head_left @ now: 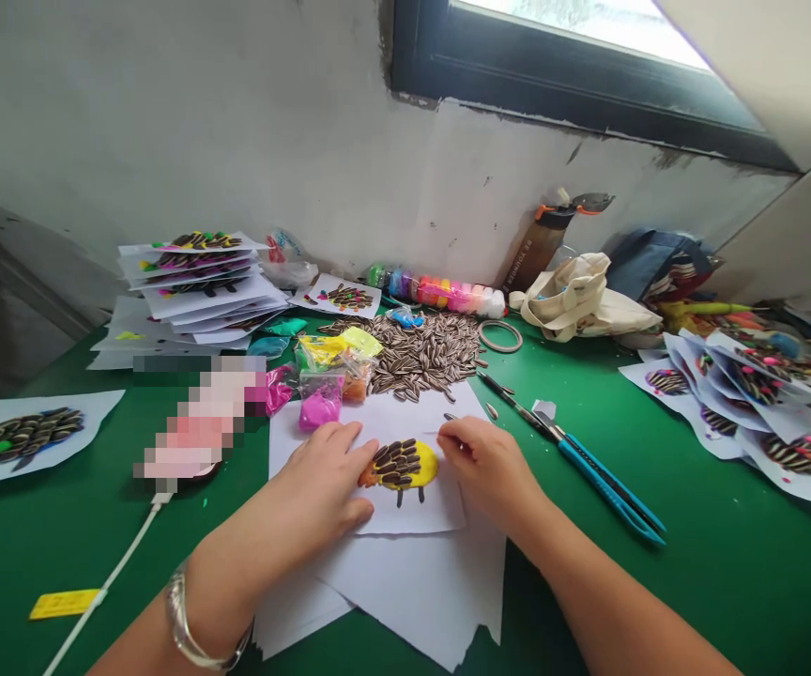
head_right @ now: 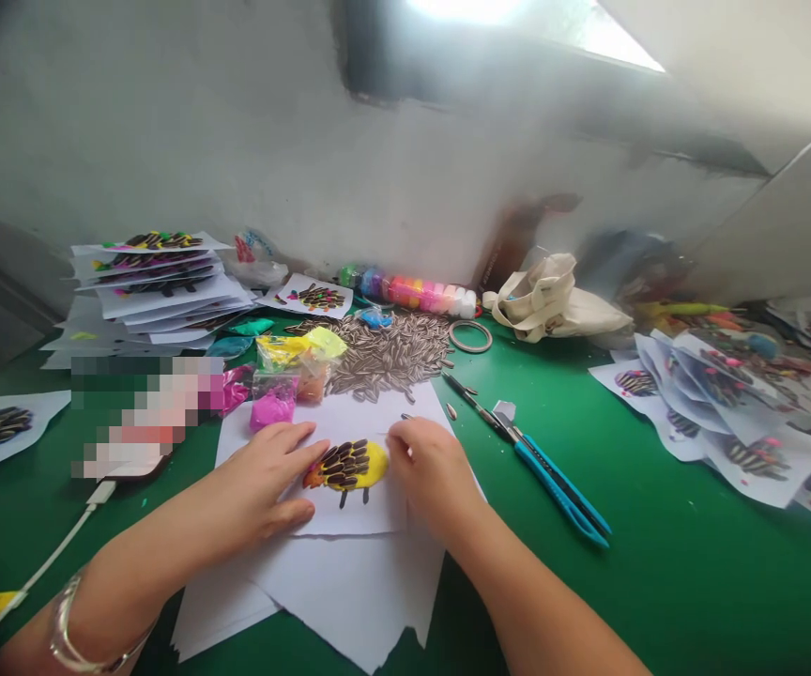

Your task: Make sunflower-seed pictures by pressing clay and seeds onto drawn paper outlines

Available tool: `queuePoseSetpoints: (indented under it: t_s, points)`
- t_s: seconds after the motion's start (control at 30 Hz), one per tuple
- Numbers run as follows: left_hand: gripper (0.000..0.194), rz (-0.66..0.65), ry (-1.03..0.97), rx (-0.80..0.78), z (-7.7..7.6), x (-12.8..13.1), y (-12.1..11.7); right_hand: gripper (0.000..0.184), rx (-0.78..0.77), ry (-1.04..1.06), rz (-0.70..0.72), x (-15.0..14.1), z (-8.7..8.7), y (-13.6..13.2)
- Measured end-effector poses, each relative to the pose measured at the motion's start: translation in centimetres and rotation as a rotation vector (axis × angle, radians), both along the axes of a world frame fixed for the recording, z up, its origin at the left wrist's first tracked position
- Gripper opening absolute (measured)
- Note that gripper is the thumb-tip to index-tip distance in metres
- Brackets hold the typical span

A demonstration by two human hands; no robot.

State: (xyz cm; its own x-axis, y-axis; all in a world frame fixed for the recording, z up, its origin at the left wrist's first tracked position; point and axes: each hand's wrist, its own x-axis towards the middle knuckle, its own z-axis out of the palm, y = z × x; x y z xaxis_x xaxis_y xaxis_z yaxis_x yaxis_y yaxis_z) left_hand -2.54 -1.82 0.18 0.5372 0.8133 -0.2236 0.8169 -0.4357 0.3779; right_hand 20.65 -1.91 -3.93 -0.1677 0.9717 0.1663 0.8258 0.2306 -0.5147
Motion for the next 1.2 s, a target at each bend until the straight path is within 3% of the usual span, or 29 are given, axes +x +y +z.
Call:
queuePoseSetpoints:
  t_s: [0.13,0.3,0.67,0.87,1.03,1.2]
  points:
    - [0.038,0.001,0.003,-0.003,-0.1,-0.1,0.0,0.020,0.040,-0.127,-0.124,1.5,-0.3,1.5]
    - [0.037,-0.011,-0.011,-0.007,-0.5,-0.4,0.2,0.020,0.037,-0.227,-0.063,1.3,-0.8,2.3]
    - [0.039,0.000,-0.003,0.003,-0.4,-0.2,0.1,0.014,0.072,-0.137,-0.062,1.4,-1.3,1.7]
    - [0.044,0.012,-0.008,-0.013,0.0,-0.1,0.1,0.013,-0.020,0.035,-0.131,1.8,-0.5,1.6]
    - [0.041,0.019,-0.023,-0.010,0.2,-0.1,0.0,0.012,-0.024,0.149,-0.064,1.7,0.2,0.9]
    - [0.034,0.001,-0.018,-0.003,-0.2,-0.1,0.1,0.015,-0.037,0.249,0.153,0.4,0.9,-0.7]
